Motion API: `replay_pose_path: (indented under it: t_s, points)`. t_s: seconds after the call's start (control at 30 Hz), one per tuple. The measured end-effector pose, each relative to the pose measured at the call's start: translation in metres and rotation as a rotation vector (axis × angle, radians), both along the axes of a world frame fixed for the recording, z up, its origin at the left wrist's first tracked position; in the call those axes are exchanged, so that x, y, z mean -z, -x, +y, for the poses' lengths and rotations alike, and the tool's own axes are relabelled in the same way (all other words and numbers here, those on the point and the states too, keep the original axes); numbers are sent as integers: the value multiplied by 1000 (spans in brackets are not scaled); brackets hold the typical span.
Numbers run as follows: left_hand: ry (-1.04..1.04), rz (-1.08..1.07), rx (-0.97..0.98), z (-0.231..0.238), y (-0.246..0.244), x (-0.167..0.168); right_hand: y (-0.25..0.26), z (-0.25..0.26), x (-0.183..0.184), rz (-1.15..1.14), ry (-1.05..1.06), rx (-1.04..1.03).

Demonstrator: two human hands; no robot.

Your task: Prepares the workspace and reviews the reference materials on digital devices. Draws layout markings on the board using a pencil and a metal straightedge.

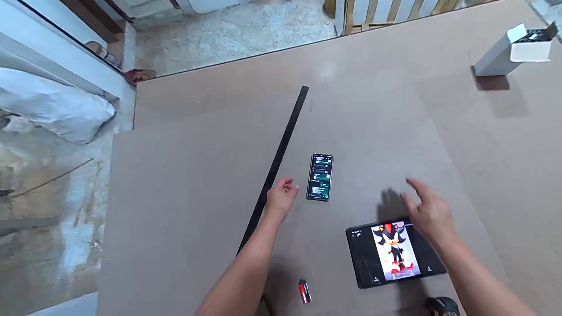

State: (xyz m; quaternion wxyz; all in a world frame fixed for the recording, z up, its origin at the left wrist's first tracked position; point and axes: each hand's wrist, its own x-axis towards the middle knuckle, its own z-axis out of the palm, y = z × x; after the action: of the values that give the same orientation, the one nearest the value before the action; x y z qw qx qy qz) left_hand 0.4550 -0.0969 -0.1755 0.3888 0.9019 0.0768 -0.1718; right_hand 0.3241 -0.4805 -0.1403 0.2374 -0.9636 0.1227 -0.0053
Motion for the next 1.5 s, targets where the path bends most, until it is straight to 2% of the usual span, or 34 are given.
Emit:
replay_pose_path:
  t_s: [0.1, 0.17, 0.23, 0.4, 0.63, 0.87, 1.07, 1.5]
  points:
    - [-11, 31, -17, -29, -50, 7, -101, -12, 64, -28, 111, -75]
    - [2, 22, -35, -46, -77, 12, -132, -11, 100, -33, 206, -100]
    - [19, -12, -56, -58, -97, 19, -141, -8, 117, -65, 262, -70]
    - [23, -80, -38, -78, -117, 27, -151, -11, 120, -73, 277, -41]
    - [-143, -95, -11, -91, -120, 26, -154, -12, 122, -103, 281, -39]
    - [66, -71, -55, -75, -121, 26, -153, -12, 120, -89, 280, -44]
    - [55, -92, 15, -69, -115, 30, -154, -12, 120, -92, 277, -47]
    - [1, -129, 34, -70, -109, 35, -154, -12, 120, -88, 274, -37]
